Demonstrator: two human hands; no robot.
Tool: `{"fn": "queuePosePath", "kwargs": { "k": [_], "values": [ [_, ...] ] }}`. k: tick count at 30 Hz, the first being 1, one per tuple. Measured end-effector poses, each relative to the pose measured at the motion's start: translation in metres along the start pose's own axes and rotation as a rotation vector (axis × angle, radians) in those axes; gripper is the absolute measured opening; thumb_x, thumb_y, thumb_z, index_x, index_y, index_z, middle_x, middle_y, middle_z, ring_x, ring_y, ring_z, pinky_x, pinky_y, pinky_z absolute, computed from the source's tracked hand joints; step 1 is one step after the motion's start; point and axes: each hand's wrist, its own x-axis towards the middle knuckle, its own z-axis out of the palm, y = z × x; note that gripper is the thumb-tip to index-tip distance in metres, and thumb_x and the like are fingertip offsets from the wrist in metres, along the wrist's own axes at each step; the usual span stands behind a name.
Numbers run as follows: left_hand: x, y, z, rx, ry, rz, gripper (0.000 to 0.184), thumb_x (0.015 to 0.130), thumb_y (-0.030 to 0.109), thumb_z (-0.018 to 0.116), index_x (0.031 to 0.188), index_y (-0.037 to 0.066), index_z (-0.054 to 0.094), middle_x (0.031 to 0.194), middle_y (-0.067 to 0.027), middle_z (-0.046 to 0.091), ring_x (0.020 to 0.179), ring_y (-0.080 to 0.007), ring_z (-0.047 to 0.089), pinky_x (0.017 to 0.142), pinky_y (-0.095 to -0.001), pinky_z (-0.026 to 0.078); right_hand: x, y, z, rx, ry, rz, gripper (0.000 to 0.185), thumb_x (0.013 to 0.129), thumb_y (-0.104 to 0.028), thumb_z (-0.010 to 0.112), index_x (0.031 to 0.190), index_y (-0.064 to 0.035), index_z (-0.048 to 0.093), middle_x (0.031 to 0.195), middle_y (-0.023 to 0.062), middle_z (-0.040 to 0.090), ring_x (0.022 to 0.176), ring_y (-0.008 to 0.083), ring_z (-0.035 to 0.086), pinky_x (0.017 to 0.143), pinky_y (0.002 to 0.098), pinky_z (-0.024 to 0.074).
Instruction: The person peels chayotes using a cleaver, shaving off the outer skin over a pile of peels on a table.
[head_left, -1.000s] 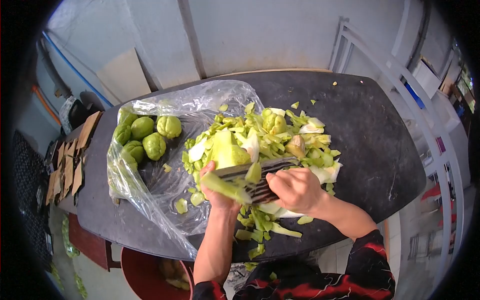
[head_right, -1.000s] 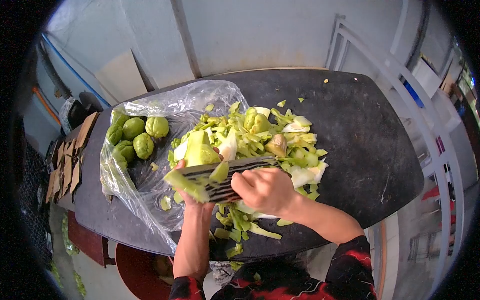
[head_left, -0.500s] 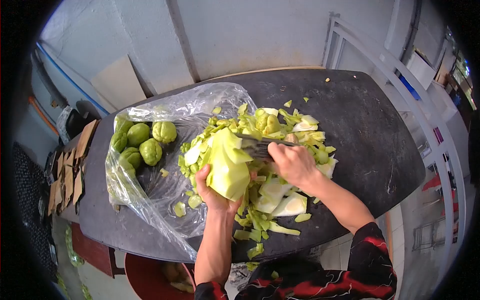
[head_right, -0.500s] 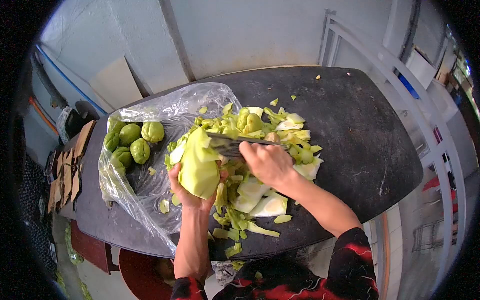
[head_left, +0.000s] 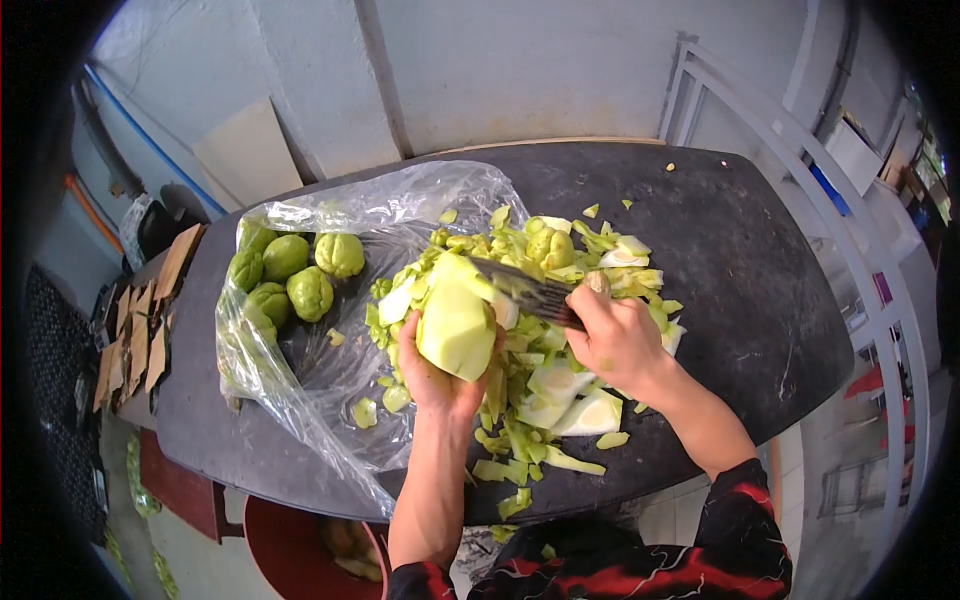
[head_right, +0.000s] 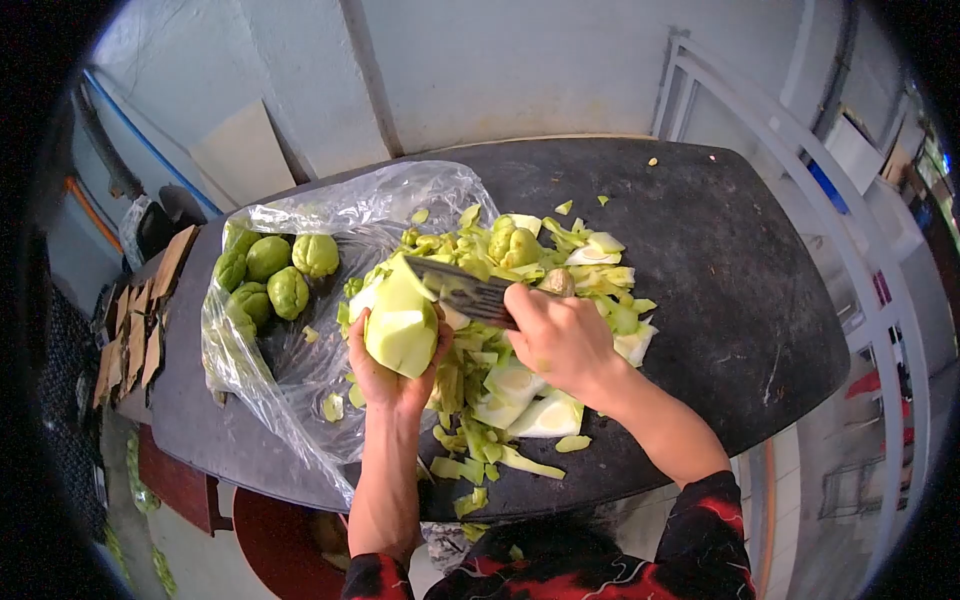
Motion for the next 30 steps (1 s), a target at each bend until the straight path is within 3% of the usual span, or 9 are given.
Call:
{"fn": "queuePosePath", "kwargs": {
  "k": [4, 7, 12, 14, 18, 21, 24, 25, 30],
  "values": [
    [-0.002, -0.002, -0.007, 0.039, -0.056, -0.030, 0.055, 0.092, 0.052, 0.047, 0.128, 0.011, 0.057, 0.115, -0.0141, 0.064, 0.103, -0.0271, 0.062, 0.087, -0.0408, 0.050, -0.008, -0.009, 0.000, -0.023, 0.013, -0.196, 0.023, 0.068, -0.001, 0.069, 0.086, -0.0030, 0.055, 0.067, 0.0095, 0.060, 0.055, 0.0261, 0.063, 0.047, 0.0355, 0.0493],
    [-0.006, -0.005, 0.001, 0.077, 0.020, 0.013, 0.056, 0.090, 0.051, 0.051, 0.130, 0.013, 0.057, 0.117, -0.0094, 0.065, 0.105, -0.0250, 0.062, 0.087, -0.0411, 0.052, -0.007, -0.024, -0.008, -0.104, 0.041, -0.321, 0.017, 0.077, -0.003, 0.062, 0.076, -0.0089, 0.046, 0.059, 0.0032, 0.051, 0.050, 0.0162, 0.062, 0.044, 0.0318, 0.0510],
    [-0.006, -0.001, -0.006, 0.091, -0.073, -0.023, 0.059, 0.087, 0.053, 0.053, 0.130, 0.013, 0.057, 0.117, -0.0086, 0.064, 0.104, -0.0256, 0.062, 0.086, -0.0424, 0.052, -0.005, -0.002, 0.005, -0.144, -0.114, -0.063, 0.029, 0.073, -0.005, 0.073, 0.081, -0.0054, 0.045, 0.065, 0.0093, 0.058, 0.054, 0.0269, 0.063, 0.047, 0.0361, 0.0498],
    [-0.004, -0.002, -0.003, 0.104, -0.104, 0.011, 0.059, 0.087, 0.052, 0.054, 0.131, 0.013, 0.056, 0.117, -0.0076, 0.064, 0.104, -0.0257, 0.062, 0.085, -0.0419, 0.052, -0.002, 0.002, 0.002, -0.174, -0.087, -0.089, 0.016, 0.084, -0.006, 0.062, 0.090, -0.0066, 0.047, 0.061, 0.0071, 0.058, 0.056, 0.0223, 0.068, 0.045, 0.0339, 0.0529],
    [-0.002, -0.001, -0.002, 0.053, 0.029, 0.049, 0.060, 0.089, 0.050, 0.052, 0.133, 0.009, 0.054, 0.118, -0.0131, 0.063, 0.105, -0.0268, 0.062, 0.088, -0.0428, 0.052, -0.005, -0.015, -0.004, -0.136, -0.028, -0.231, 0.018, 0.079, -0.007, 0.066, 0.080, -0.0067, 0.048, 0.062, 0.0058, 0.057, 0.051, 0.0202, 0.064, 0.046, 0.0336, 0.0529],
    [-0.001, -0.002, -0.003, 0.033, -0.093, 0.110, 0.062, 0.094, 0.045, 0.047, 0.136, -0.001, 0.048, 0.120, -0.0231, 0.060, 0.106, -0.0298, 0.061, 0.092, -0.0444, 0.052, -0.011, -0.028, -0.002, -0.157, 0.024, -0.351, 0.011, 0.078, -0.005, 0.063, 0.082, -0.0052, 0.054, 0.062, 0.0009, 0.052, 0.052, 0.0140, 0.061, 0.048, 0.0287, 0.0519],
    [-0.002, -0.001, -0.007, -0.051, -0.156, 0.022, 0.063, 0.094, 0.045, 0.047, 0.134, -0.003, 0.048, 0.118, -0.0220, 0.060, 0.104, -0.0304, 0.062, 0.089, -0.0433, 0.054, -0.015, -0.034, -0.003, -0.199, 0.054, -0.441, 0.007, 0.080, -0.003, 0.061, 0.087, -0.0027, 0.058, 0.061, -0.0025, 0.048, 0.053, 0.0099, 0.056, 0.047, 0.0242, 0.0478],
    [-0.002, -0.001, -0.008, -0.033, -0.144, -0.006, 0.058, 0.093, 0.049, 0.048, 0.130, 0.005, 0.055, 0.117, -0.0162, 0.064, 0.100, -0.0303, 0.064, 0.087, -0.0457, 0.054, -0.014, -0.035, -0.004, -0.230, 0.077, -0.464, 0.007, 0.080, -0.003, 0.061, 0.086, -0.0025, 0.058, 0.061, -0.0024, 0.047, 0.052, 0.0099, 0.055, 0.047, 0.0239, 0.0466],
    [0.000, -0.007, -0.011, -0.063, -0.160, -0.001, 0.057, 0.093, 0.047, 0.048, 0.130, 0.004, 0.055, 0.117, -0.0173, 0.064, 0.098, -0.0308, 0.065, 0.087, -0.0460, 0.055, -0.017, -0.036, -0.002, -0.262, 0.105, -0.518, 0.007, 0.082, -0.004, 0.062, 0.086, -0.0022, 0.058, 0.060, -0.0020, 0.047, 0.051, 0.0099, 0.052, 0.046, 0.0235, 0.0443]
  ]
}}
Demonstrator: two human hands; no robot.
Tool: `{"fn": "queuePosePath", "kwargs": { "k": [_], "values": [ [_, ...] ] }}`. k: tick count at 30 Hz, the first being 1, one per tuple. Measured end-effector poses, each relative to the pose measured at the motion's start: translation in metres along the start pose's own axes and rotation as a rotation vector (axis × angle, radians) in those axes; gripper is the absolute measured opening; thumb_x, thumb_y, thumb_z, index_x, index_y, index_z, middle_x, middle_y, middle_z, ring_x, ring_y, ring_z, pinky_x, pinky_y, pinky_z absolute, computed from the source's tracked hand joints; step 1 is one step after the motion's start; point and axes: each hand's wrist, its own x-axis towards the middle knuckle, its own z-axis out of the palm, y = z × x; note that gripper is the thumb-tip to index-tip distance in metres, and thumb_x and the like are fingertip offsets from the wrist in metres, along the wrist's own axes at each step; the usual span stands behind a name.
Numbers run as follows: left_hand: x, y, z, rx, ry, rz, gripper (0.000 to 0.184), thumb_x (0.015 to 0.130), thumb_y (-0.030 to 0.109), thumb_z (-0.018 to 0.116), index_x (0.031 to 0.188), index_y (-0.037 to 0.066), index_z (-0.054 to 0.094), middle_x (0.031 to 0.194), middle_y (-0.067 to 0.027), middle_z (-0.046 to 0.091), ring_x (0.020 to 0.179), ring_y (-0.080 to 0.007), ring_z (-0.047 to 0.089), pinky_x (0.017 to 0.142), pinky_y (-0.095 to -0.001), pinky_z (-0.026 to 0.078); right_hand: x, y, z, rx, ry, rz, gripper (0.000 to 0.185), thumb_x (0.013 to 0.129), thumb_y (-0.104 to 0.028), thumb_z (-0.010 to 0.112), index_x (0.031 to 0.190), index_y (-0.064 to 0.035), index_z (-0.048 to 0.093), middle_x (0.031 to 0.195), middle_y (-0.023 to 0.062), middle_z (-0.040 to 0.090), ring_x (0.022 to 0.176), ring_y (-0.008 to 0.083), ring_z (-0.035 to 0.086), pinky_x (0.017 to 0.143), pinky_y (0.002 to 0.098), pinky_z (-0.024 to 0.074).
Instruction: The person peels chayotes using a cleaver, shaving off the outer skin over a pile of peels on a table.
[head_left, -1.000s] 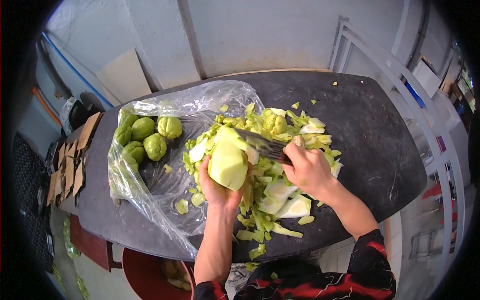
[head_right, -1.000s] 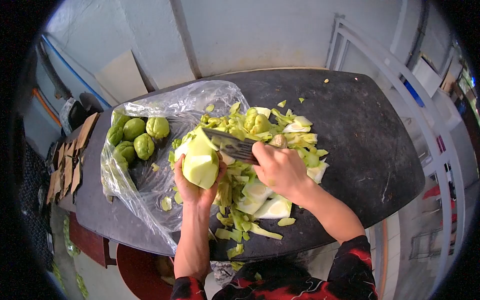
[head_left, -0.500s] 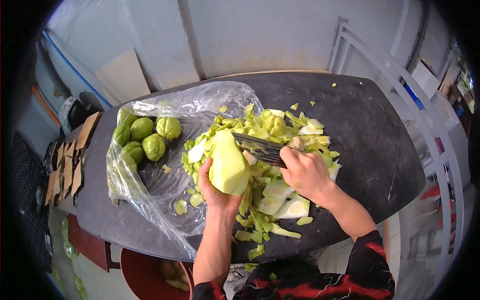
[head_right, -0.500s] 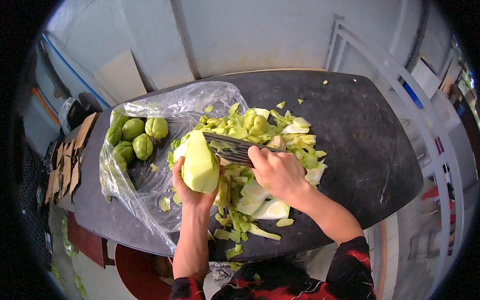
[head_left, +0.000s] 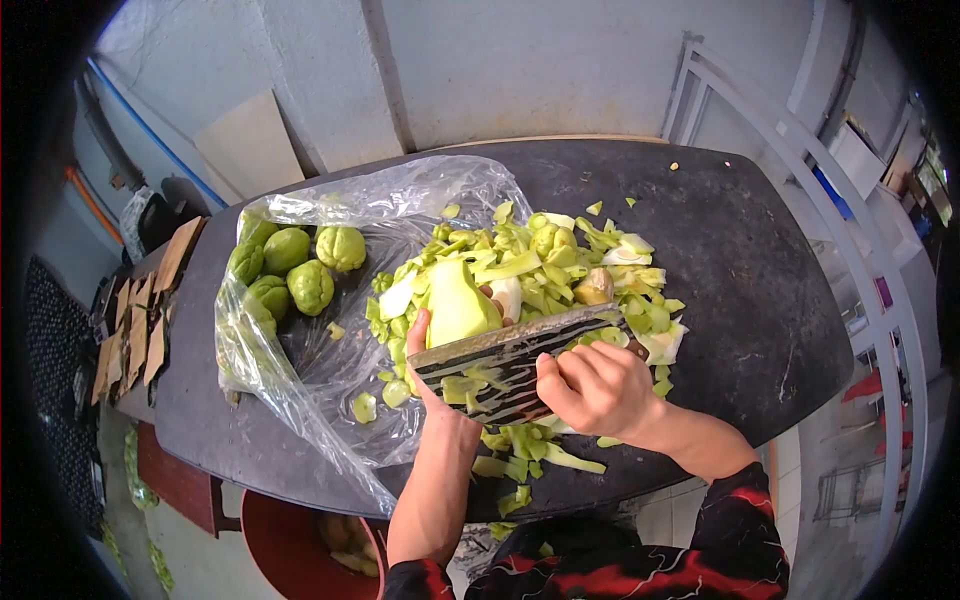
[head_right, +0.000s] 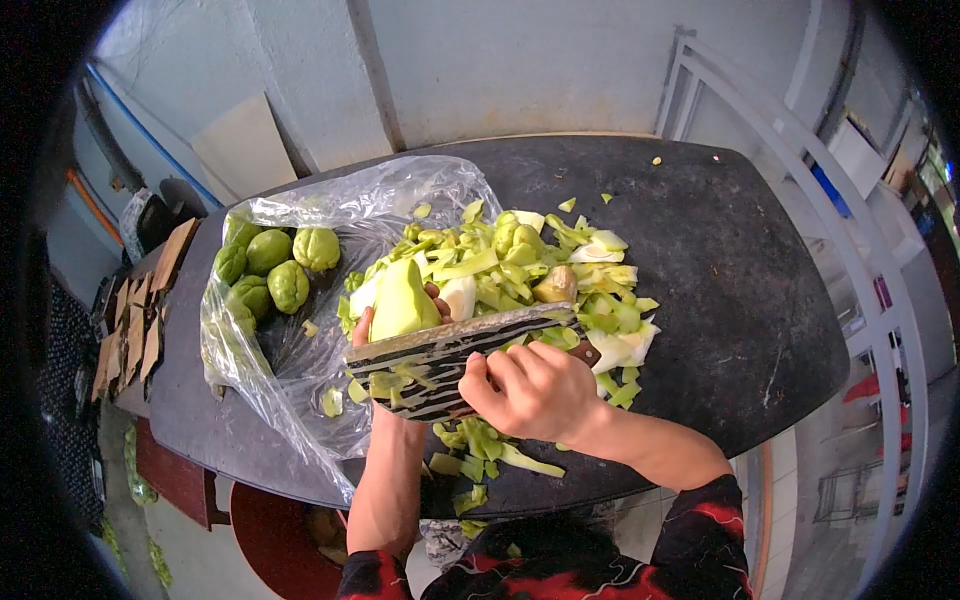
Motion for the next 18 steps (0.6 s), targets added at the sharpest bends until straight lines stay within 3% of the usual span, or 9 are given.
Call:
{"fn": "queuePosePath", "kwargs": {
  "k": [2, 5, 12, 14, 18],
  "values": [
    [-0.001, 0.000, -0.001, 0.021, -0.051, 0.006, 0.058, 0.093, 0.048, 0.049, 0.129, 0.003, 0.055, 0.118, -0.0172, 0.064, 0.103, -0.0309, 0.064, 0.091, -0.0454, 0.053, -0.001, 0.002, 0.003, 0.038, 0.016, 0.021, 0.007, 0.081, -0.004, 0.062, 0.086, -0.0024, 0.057, 0.060, -0.0018, 0.047, 0.051, 0.0100, 0.053, 0.045, 0.0241, 0.0447],
    [-0.002, -0.001, 0.004, 0.029, 0.133, 0.085, 0.062, 0.095, 0.047, 0.048, 0.137, 0.002, 0.048, 0.121, -0.0223, 0.060, 0.107, -0.0353, 0.060, 0.096, -0.0480, 0.050, -0.003, 0.011, 0.016, 0.165, 0.007, 0.157, 0.010, 0.080, -0.005, 0.062, 0.080, -0.0049, 0.052, 0.058, 0.0001, 0.050, 0.048, 0.0139, 0.058, 0.042, 0.0286, 0.0481],
    [-0.006, 0.007, 0.009, 0.043, 0.086, 0.068, 0.059, 0.095, 0.045, 0.048, 0.137, 0.004, 0.050, 0.121, -0.0208, 0.061, 0.108, -0.0320, 0.060, 0.094, -0.0482, 0.051, -0.011, 0.029, 0.029, 0.144, -0.126, 0.295, 0.016, 0.078, -0.002, 0.061, 0.076, -0.0073, 0.046, 0.056, 0.0018, 0.052, 0.047, 0.0182, 0.061, 0.042, 0.0314, 0.0502],
    [-0.003, 0.009, 0.004, 0.082, 0.005, 0.043, 0.061, 0.092, 0.048, 0.050, 0.134, 0.003, 0.052, 0.122, -0.0169, 0.063, 0.110, -0.0307, 0.061, 0.098, -0.0451, 0.049, -0.011, 0.031, 0.029, 0.169, -0.065, 0.298, 0.017, 0.076, -0.001, 0.062, 0.077, -0.0076, 0.046, 0.055, 0.0013, 0.049, 0.045, 0.0179, 0.060, 0.041, 0.0310, 0.0496],
    [-0.005, 0.007, 0.002, 0.081, -0.010, 0.019, 0.064, 0.092, 0.048, 0.049, 0.134, 0.000, 0.051, 0.123, -0.0218, 0.062, 0.110, -0.0328, 0.061, 0.095, -0.0453, 0.051, -0.002, 0.019, 0.011, 0.203, -0.018, 0.216, 0.018, 0.076, -0.002, 0.063, 0.076, -0.0071, 0.046, 0.055, 0.0001, 0.048, 0.047, 0.0167, 0.060, 0.043, 0.0299, 0.0498]
  ]
}}
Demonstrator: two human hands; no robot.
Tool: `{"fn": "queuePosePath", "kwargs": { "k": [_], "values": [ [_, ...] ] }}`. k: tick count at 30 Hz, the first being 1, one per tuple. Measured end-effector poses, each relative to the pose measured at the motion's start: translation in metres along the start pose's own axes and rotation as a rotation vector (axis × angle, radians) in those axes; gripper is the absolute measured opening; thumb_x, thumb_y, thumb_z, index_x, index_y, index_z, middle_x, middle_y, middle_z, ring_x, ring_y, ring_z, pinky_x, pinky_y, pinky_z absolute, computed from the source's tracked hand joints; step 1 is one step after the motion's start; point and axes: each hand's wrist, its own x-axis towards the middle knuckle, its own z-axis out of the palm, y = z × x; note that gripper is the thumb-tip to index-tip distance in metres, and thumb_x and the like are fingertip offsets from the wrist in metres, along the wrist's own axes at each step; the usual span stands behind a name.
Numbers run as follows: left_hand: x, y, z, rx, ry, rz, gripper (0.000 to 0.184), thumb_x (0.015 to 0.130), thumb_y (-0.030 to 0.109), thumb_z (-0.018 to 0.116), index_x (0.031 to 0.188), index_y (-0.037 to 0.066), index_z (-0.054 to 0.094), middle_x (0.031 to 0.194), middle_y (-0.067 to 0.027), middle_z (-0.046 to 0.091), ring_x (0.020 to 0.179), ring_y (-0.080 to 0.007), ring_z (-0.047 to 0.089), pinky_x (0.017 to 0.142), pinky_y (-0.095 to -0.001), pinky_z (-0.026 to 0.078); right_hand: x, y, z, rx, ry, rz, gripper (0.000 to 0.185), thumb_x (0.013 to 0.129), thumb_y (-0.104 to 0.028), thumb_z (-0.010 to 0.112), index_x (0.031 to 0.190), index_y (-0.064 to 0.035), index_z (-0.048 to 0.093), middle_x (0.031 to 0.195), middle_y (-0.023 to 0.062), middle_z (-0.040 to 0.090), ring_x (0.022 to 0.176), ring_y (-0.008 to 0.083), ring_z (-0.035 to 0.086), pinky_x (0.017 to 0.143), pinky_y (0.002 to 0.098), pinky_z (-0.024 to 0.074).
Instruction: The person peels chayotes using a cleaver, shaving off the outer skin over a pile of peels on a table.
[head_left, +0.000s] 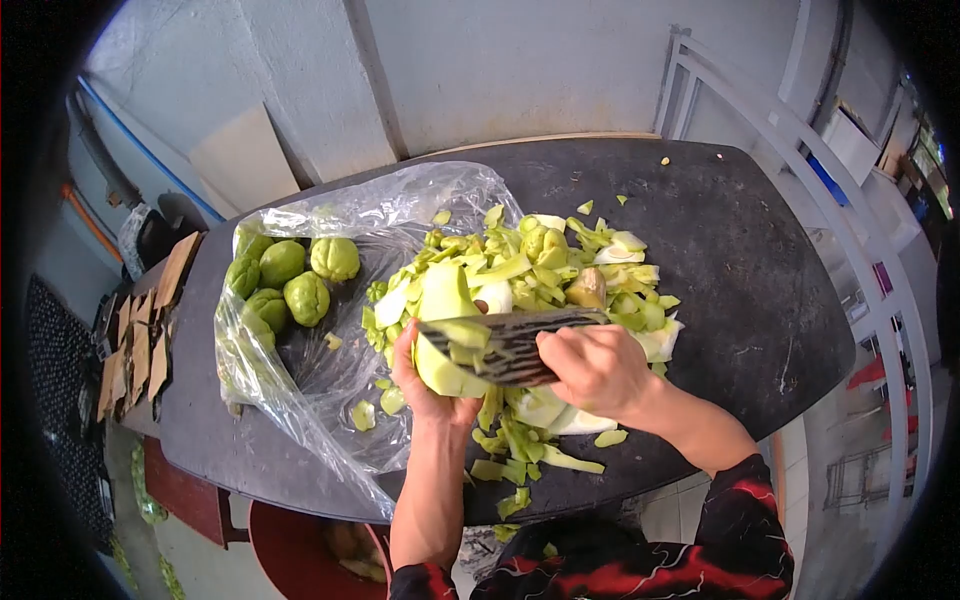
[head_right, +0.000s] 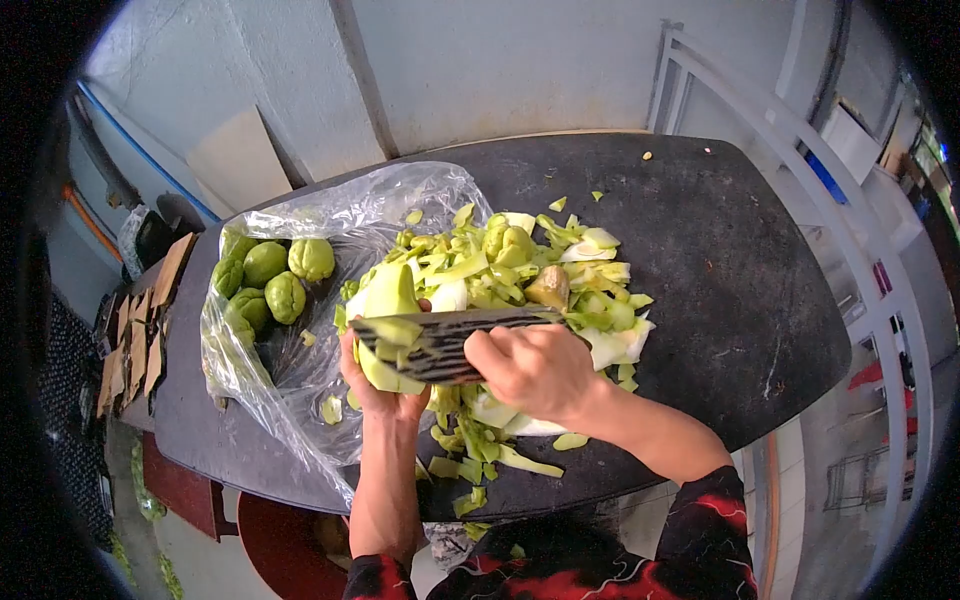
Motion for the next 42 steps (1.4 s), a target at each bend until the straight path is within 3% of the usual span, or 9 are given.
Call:
{"fn": "queuePosePath", "kwargs": {
  "k": [2, 8, 10, 15, 18, 24, 28, 39, 42],
  "values": [
    [-0.004, 0.000, -0.003, -0.052, -0.025, -0.042, 0.060, 0.095, 0.045, 0.048, 0.138, 0.003, 0.049, 0.123, -0.0258, 0.061, 0.108, -0.0386, 0.062, 0.091, -0.0507, 0.053, 0.001, -0.007, -0.007, 0.021, 0.034, -0.043, 0.018, 0.077, -0.004, 0.064, 0.075, -0.0074, 0.046, 0.055, -0.0002, 0.048, 0.047, 0.0164, 0.060, 0.043, 0.0295, 0.0496],
    [-0.005, -0.005, 0.011, 0.002, -0.072, -0.096, 0.058, 0.093, 0.051, 0.047, 0.134, 0.010, 0.053, 0.113, -0.0179, 0.063, 0.099, -0.0338, 0.062, 0.069, -0.0464, 0.053, -0.007, 0.037, 0.020, -0.089, -0.100, 0.163, 0.011, 0.086, -0.004, 0.058, 0.090, -0.0057, 0.048, 0.062, 0.0104, 0.059, 0.050, 0.0254, 0.065, 0.043, 0.0358, 0.0518],
    [-0.006, -0.005, 0.008, -0.063, -0.111, -0.140, 0.062, 0.090, 0.049, 0.050, 0.133, 0.006, 0.051, 0.117, -0.0177, 0.062, 0.098, -0.0354, 0.065, 0.075, -0.0533, 0.055, -0.009, 0.033, 0.020, -0.053, -0.096, 0.204, 0.013, 0.085, -0.005, 0.059, 0.089, -0.0058, 0.047, 0.062, 0.0098, 0.060, 0.055, 0.0277, 0.068, 0.043, 0.0373, 0.0513],
    [-0.003, -0.002, 0.009, -0.127, 0.042, 0.047, 0.061, 0.095, 0.052, 0.050, 0.136, 0.006, 0.050, 0.122, -0.0154, 0.062, 0.110, -0.0324, 0.061, 0.093, -0.0492, 0.049, -0.007, 0.018, 0.010, 0.053, -0.109, 0.197, 0.023, 0.072, -0.002, 0.069, 0.084, -0.0047, 0.049, 0.067, 0.0085, 0.060, 0.055, 0.0261, 0.064, 0.047, 0.0358, 0.0500],
    [0.009, 0.001, -0.002, -0.171, 0.142, 0.098, 0.057, 0.096, 0.049, 0.053, 0.131, 0.005, 0.055, 0.122, -0.0148, 0.062, 0.110, -0.0325, 0.060, 0.094, -0.0496, 0.052, -0.009, 0.007, 0.013, 0.032, -0.042, 0.047, 0.019, 0.074, -0.003, 0.069, 0.085, -0.0034, 0.054, 0.062, 0.0046, 0.055, 0.052, 0.0212, 0.062, 0.045, 0.0328, 0.0489],
    [0.000, 0.000, 0.005, -0.237, -0.137, -0.101, 0.057, 0.094, 0.049, 0.055, 0.126, 0.001, 0.057, 0.108, -0.0191, 0.064, 0.100, -0.0311, 0.062, 0.089, -0.0401, 0.054, -0.005, -0.010, 0.006, -0.126, 0.084, -0.196, 0.006, 0.081, -0.002, 0.061, 0.085, -0.0037, 0.056, 0.059, -0.0021, 0.046, 0.050, 0.0106, 0.053, 0.046, 0.0249, 0.0458],
    [0.002, -0.006, 0.001, -0.048, 0.055, -0.026, 0.056, 0.091, 0.050, 0.053, 0.123, 0.005, 0.057, 0.107, -0.0145, 0.065, 0.097, -0.0291, 0.063, 0.083, -0.0409, 0.054, -0.003, -0.013, 0.004, -0.177, 0.072, -0.231, 0.005, 0.082, -0.003, 0.061, 0.082, -0.0044, 0.056, 0.059, -0.0030, 0.044, 0.049, 0.0094, 0.051, 0.044, 0.0241, 0.0418],
    [0.001, -0.003, 0.000, 0.000, 0.123, 0.058, 0.057, 0.090, 0.041, 0.058, 0.134, 0.006, 0.052, 0.120, -0.0113, 0.064, 0.112, -0.0272, 0.060, 0.101, -0.0418, 0.047, -0.016, 0.008, 0.022, -0.089, -0.003, -0.014, 0.012, 0.080, -0.005, 0.061, 0.077, -0.0064, 0.049, 0.055, -0.0005, 0.049, 0.047, 0.0141, 0.059, 0.042, 0.0287, 0.0482],
    [-0.001, -0.002, 0.008, -0.024, 0.113, 0.081, 0.058, 0.089, 0.040, 0.059, 0.134, 0.005, 0.051, 0.121, -0.0129, 0.063, 0.111, -0.0271, 0.060, 0.100, -0.0394, 0.047, -0.012, 0.017, 0.017, -0.017, -0.083, 0.065, 0.025, 0.062, 0.001, 0.068, 0.083, -0.0016, 0.056, 0.063, 0.0034, 0.055, 0.050, 0.0213, 0.059, 0.045, 0.0324, 0.0480]
  ]
}}
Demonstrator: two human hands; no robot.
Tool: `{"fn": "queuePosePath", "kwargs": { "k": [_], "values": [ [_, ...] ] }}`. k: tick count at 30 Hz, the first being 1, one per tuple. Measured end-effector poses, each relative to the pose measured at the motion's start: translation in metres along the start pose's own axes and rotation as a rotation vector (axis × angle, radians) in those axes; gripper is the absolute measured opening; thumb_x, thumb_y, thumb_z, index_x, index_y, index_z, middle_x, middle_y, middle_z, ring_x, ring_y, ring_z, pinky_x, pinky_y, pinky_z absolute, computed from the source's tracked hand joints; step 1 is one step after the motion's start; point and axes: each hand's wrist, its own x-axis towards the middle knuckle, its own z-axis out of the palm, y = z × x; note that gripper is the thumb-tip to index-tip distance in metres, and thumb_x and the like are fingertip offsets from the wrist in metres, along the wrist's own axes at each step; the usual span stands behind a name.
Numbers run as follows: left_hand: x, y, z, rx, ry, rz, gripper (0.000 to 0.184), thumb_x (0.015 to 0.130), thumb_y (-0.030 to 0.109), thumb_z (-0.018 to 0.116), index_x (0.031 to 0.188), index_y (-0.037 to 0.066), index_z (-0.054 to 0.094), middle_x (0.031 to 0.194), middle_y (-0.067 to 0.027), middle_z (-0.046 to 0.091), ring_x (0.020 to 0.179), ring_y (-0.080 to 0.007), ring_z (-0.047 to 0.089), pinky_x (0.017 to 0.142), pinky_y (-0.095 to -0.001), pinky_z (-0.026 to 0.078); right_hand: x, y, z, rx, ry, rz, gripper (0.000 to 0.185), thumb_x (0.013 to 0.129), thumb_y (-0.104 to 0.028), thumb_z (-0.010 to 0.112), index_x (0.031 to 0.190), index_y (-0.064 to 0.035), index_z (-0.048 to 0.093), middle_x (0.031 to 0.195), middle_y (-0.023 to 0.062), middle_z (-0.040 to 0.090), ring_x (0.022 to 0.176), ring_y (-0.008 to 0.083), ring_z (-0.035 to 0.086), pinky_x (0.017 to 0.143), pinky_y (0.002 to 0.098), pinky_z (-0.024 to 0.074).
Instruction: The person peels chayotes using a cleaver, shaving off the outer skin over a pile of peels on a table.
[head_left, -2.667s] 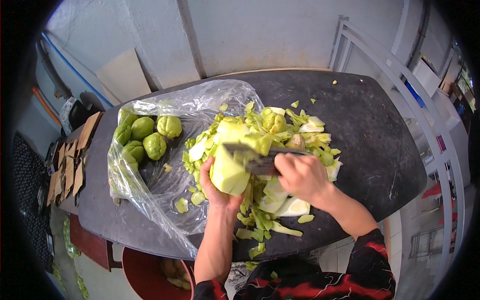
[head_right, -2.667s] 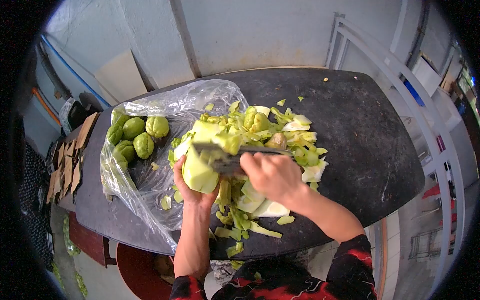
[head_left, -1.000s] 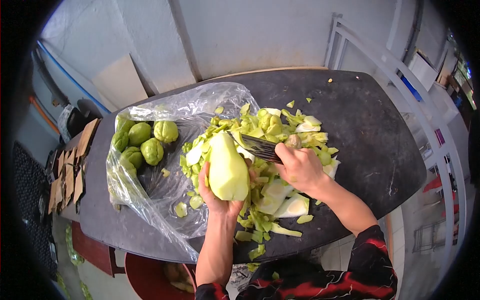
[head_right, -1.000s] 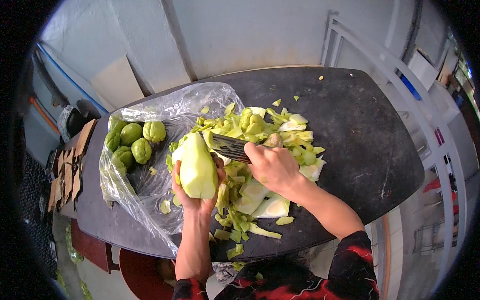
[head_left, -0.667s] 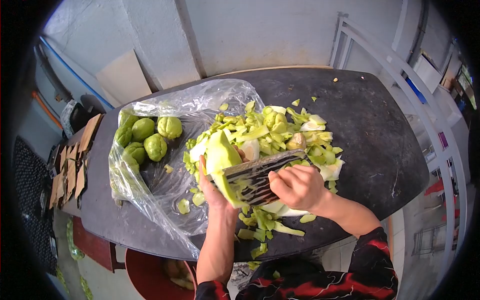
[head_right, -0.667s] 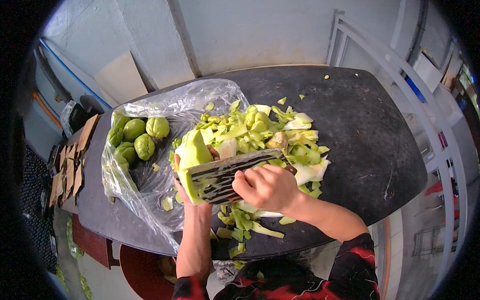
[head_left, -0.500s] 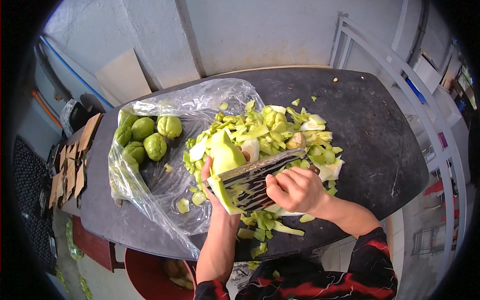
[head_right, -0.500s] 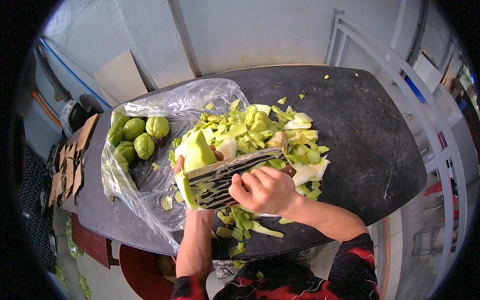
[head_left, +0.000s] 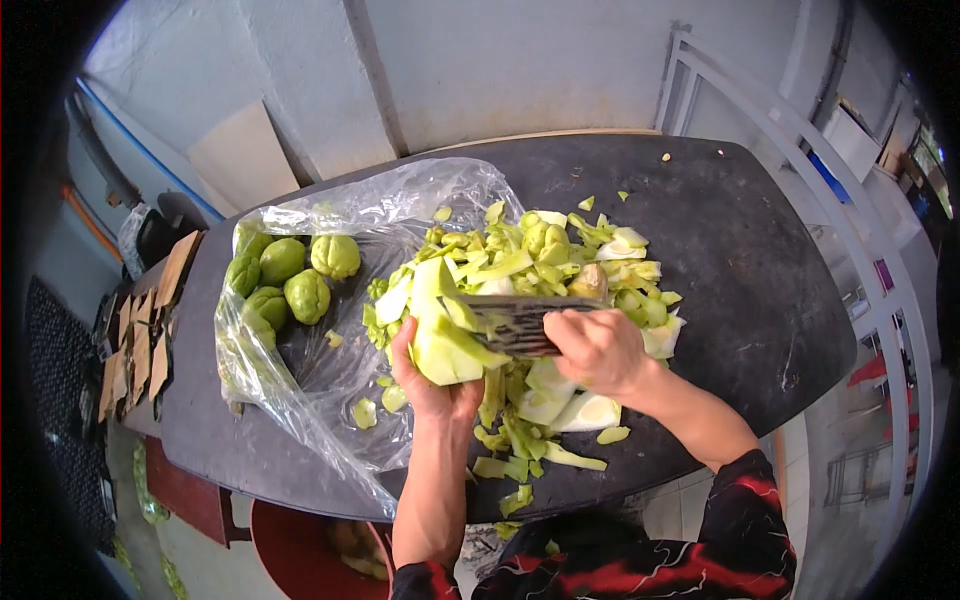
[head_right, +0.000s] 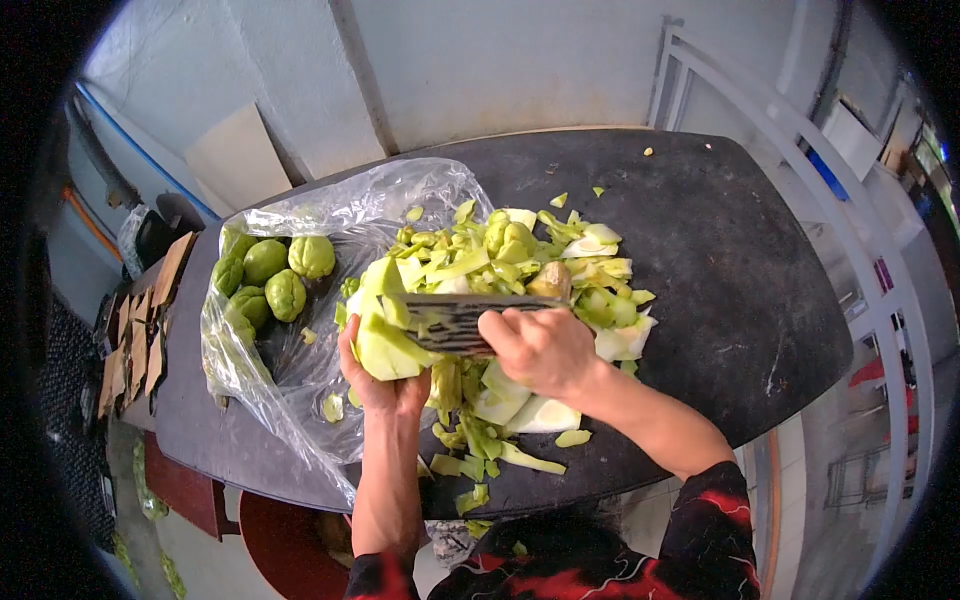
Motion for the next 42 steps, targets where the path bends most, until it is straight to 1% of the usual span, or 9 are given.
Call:
{"fn": "queuePosePath", "kwargs": {
  "k": [2, 12, 14, 22, 26, 28, 31, 34, 42],
  "values": [
    [0.000, 0.000, -0.008, 0.033, -0.034, 0.004, 0.059, 0.088, 0.041, 0.058, 0.134, 0.004, 0.051, 0.119, -0.0155, 0.063, 0.109, -0.0272, 0.061, 0.099, -0.0393, 0.048, 0.005, -0.011, -0.008, -0.007, 0.084, -0.058, 0.016, 0.076, -0.002, 0.060, 0.075, -0.0086, 0.046, 0.054, -0.0003, 0.046, 0.045, 0.0162, 0.058, 0.041, 0.0310, 0.0473],
    [-0.007, -0.004, 0.004, 0.170, -0.096, -0.116, 0.063, 0.083, 0.052, 0.055, 0.131, 0.011, 0.052, 0.113, -0.0099, 0.063, 0.097, -0.0265, 0.062, 0.073, -0.0438, 0.052, 0.001, 0.011, 0.009, -0.039, -0.003, 0.049, 0.011, 0.081, -0.001, 0.055, 0.079, -0.0071, 0.047, 0.057, 0.0030, 0.052, 0.045, 0.0186, 0.060, 0.041, 0.0315, 0.0489],
    [-0.009, -0.003, 0.002, 0.200, -0.093, -0.104, 0.065, 0.083, 0.052, 0.055, 0.133, 0.010, 0.051, 0.113, -0.0111, 0.063, 0.097, -0.0269, 0.062, 0.074, -0.0447, 0.052, 0.000, 0.000, 0.001, -0.025, 0.030, 0.049, 0.023, 0.067, 0.001, 0.066, 0.079, -0.0059, 0.047, 0.060, 0.0061, 0.053, 0.051, 0.0258, 0.061, 0.045, 0.0362, 0.0490],
    [-0.008, -0.010, 0.002, -0.012, -0.155, -0.162, 0.067, 0.085, 0.049, 0.055, 0.135, 0.005, 0.048, 0.112, -0.0155, 0.062, 0.099, -0.0294, 0.062, 0.081, -0.0442, 0.052, 0.001, 0.025, 0.005, 0.004, -0.082, 0.264, 0.031, 0.075, -0.006, 0.072, 0.091, -0.0040, 0.047, 0.072, 0.0136, 0.065, 0.061, 0.0330, 0.067, 0.051, 0.0401, 0.0512],
    [0.001, -0.003, 0.004, -0.080, -0.092, -0.096, 0.062, 0.089, 0.052, 0.054, 0.129, 0.006, 0.053, 0.107, -0.0162, 0.059, 0.099, -0.0295, 0.056, 0.082, -0.0411, 0.050, 0.004, 0.011, -0.001, 0.012, -0.013, 0.103, 0.022, 0.078, -0.007, 0.067, 0.091, -0.0047, 0.049, 0.061, 0.0083, 0.059, 0.052, 0.0244, 0.066, 0.046, 0.0360, 0.0530],
    [0.001, -0.006, 0.008, -0.042, 0.152, 0.017, 0.059, 0.091, 0.053, 0.051, 0.125, 0.004, 0.055, 0.108, -0.0169, 0.061, 0.096, -0.0299, 0.058, 0.086, -0.0418, 0.050, 0.001, -0.002, -0.002, -0.035, -0.016, 0.038, 0.016, 0.079, -0.006, 0.066, 0.085, -0.0052, 0.051, 0.059, 0.0026, 0.053, 0.051, 0.0181, 0.063, 0.047, 0.0320, 0.0521],
    [0.005, -0.003, -0.003, -0.036, 0.021, -0.032, 0.056, 0.092, 0.051, 0.049, 0.119, 0.002, 0.057, 0.104, -0.0145, 0.063, 0.088, -0.0267, 0.061, 0.083, -0.0406, 0.053, 0.003, -0.021, -0.008, -0.056, 0.146, -0.204, 0.006, 0.082, -0.002, 0.060, 0.083, -0.0052, 0.054, 0.060, -0.0029, 0.047, 0.052, 0.0109, 0.057, 0.046, 0.0255, 0.0476],
    [0.005, 0.000, -0.005, -0.262, -0.051, -0.226, 0.057, 0.091, 0.052, 0.051, 0.114, 0.001, 0.057, 0.099, -0.0151, 0.062, 0.087, -0.0274, 0.061, 0.082, -0.0390, 0.053, 0.003, -0.032, -0.016, -0.105, 0.114, -0.266, 0.006, 0.083, -0.004, 0.061, 0.084, -0.0047, 0.056, 0.059, -0.0030, 0.044, 0.050, 0.0102, 0.053, 0.045, 0.0247, 0.0449],
    [0.000, -0.005, -0.004, -0.196, -0.100, -0.213, 0.058, 0.091, 0.054, 0.051, 0.115, 0.001, 0.057, 0.100, -0.0166, 0.063, 0.089, -0.0282, 0.063, 0.081, -0.0404, 0.054, 0.003, -0.033, -0.012, -0.160, 0.137, -0.281, 0.006, 0.083, -0.005, 0.062, 0.084, -0.0036, 0.056, 0.059, -0.0021, 0.044, 0.049, 0.0102, 0.051, 0.044, 0.0248, 0.0429]
  ]
}}
